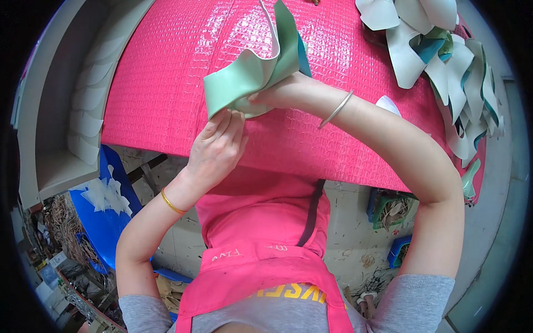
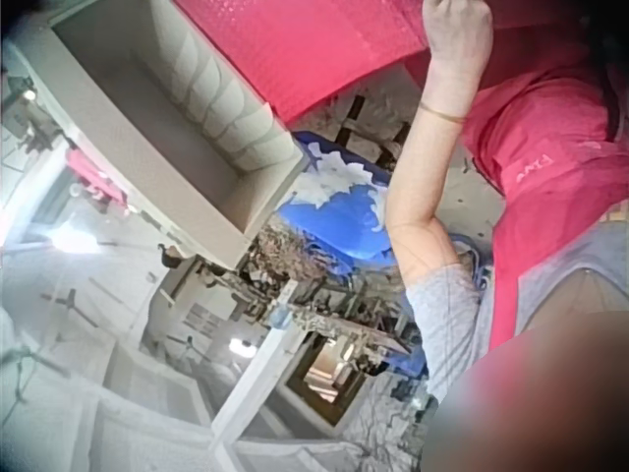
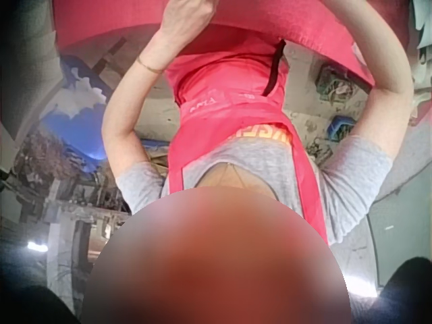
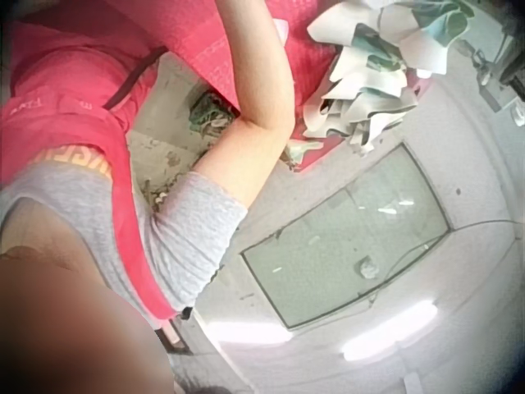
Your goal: Assembling components of a shoe, such as fitting liners and uppers.
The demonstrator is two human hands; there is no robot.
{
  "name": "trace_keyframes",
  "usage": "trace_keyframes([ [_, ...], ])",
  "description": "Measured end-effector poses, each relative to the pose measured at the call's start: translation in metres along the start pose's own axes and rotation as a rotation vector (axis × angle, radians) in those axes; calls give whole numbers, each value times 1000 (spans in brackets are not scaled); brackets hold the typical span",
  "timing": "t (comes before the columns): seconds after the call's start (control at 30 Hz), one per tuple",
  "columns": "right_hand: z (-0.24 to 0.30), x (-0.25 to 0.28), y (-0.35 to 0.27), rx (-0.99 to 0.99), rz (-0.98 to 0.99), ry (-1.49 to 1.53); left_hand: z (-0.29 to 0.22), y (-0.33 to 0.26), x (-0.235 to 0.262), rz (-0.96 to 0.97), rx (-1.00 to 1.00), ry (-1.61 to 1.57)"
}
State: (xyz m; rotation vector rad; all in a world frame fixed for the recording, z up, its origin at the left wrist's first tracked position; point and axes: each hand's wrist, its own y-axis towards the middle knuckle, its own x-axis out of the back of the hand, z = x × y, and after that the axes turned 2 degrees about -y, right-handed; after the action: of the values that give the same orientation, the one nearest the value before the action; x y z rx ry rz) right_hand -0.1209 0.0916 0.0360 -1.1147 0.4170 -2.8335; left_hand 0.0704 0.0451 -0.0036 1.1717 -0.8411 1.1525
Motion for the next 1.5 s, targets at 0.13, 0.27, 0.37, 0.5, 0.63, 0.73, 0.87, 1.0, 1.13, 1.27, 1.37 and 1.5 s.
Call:
trace_keyframes([
  [0.13,-7,-11,3,48,-154,89,1,-12,-20,-146,91,-176],
  [0.27,14,-3,4,-28,-35,-153,-4,0,-8,-99,256,-412],
  [0.37,-45,0,7,592,-205,-646,-14,8,-17,-171,139,-286],
  [0.5,14,9,10,111,87,-628,-14,5,-15,-140,258,-456],
  [0.63,0,29,3,101,253,-710,-23,15,-13,-125,269,-390],
  [0.73,10,37,4,-107,339,-567,-22,11,-20,-201,264,-476],
  [0.87,-10,40,2,-94,356,-542,-27,20,-15,-166,290,-496],
  [1.0,-21,35,-2,48,256,-545,-29,21,-21,-168,287,-539],
  [1.13,-8,28,1,-127,266,-602,-26,20,-21,-202,280,-590],
  [1.27,-12,26,-11,325,71,-705,-36,31,-17,-122,309,-466],
  [1.37,-47,25,-7,288,31,-727,-36,28,-22,-159,303,-475],
  [1.5,-33,38,-14,294,78,-681,-39,32,-19,-126,320,-490],
])
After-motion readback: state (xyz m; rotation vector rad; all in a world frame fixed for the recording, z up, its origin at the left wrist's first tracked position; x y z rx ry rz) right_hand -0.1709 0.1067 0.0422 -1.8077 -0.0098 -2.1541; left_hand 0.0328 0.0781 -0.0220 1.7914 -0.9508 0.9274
